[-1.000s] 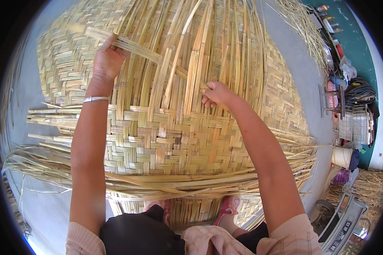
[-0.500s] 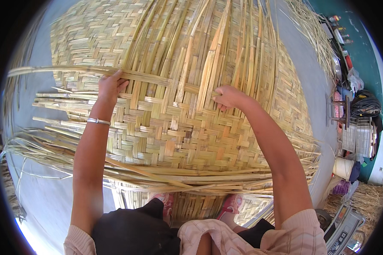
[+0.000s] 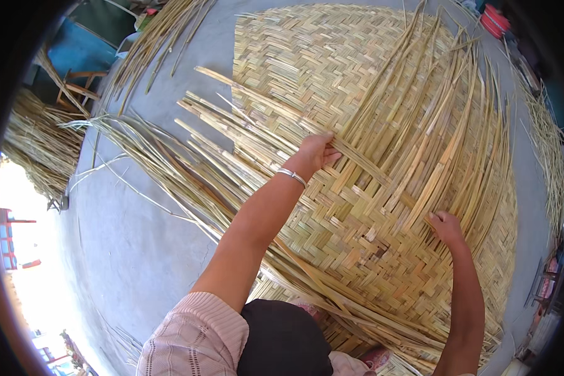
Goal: The person weaves a large basket by hand, interlacing long dried palm strips over and under existing strands. They repeatedly adjust and tighten the weave, working around the basket's circumference. The basket grows in size as more strips are added.
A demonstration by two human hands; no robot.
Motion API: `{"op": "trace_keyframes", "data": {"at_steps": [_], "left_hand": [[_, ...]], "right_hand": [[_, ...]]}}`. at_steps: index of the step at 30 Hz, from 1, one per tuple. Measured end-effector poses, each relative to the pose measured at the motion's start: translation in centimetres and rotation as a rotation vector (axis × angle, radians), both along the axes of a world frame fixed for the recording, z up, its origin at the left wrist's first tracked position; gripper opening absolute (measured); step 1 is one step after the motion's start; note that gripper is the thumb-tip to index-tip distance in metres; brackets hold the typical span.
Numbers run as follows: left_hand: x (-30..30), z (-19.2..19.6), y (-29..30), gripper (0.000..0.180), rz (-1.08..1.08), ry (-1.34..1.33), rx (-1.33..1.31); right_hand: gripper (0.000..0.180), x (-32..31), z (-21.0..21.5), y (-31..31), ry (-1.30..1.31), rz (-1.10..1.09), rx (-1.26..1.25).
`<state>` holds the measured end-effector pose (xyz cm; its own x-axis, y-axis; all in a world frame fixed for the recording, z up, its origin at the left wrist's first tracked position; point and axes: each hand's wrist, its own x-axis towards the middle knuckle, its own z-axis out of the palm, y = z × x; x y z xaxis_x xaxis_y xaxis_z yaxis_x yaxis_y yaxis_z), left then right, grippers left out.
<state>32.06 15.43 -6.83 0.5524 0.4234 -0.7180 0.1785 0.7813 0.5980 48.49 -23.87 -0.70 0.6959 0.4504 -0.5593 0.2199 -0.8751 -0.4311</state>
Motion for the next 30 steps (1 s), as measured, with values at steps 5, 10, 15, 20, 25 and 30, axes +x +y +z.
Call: {"op": "trace_keyframes", "data": {"at_steps": [5,10,15,20,25,30], "left_hand": [[-0.3,1.1,-0.1,0.019,-0.001,-0.015,-0.037],[-0.1,0.9,-0.5,0.018,0.019,0.004,0.008],[-0.4,0.3,1.6,0.018,0.048,0.029,0.147],[-1.9,0.5,5.1,0.019,0.031,0.005,0.26],[-2.4,1.1,4.4,0.023,0.006,0.026,0.29],[-2.4,4.3,0.0,0.034,-0.222,0.112,0.165]], "right_hand": [[0.044,-0.1,0.1,-0.3,-0.03,0.032,-0.015],[0.042,-0.4,0.0,-0.1,-0.122,0.096,-0.024],[0.047,-0.2,0.0,-0.6,-0.077,0.084,-0.028],[0.044,0.0,0.2,-0.1,-0.094,0.192,-0.123],[0.044,-0.6,0.5,0.7,-0.128,0.186,-0.186],[0.044,-0.5,0.1,-0.3,-0.106,0.134,-0.064]]}}
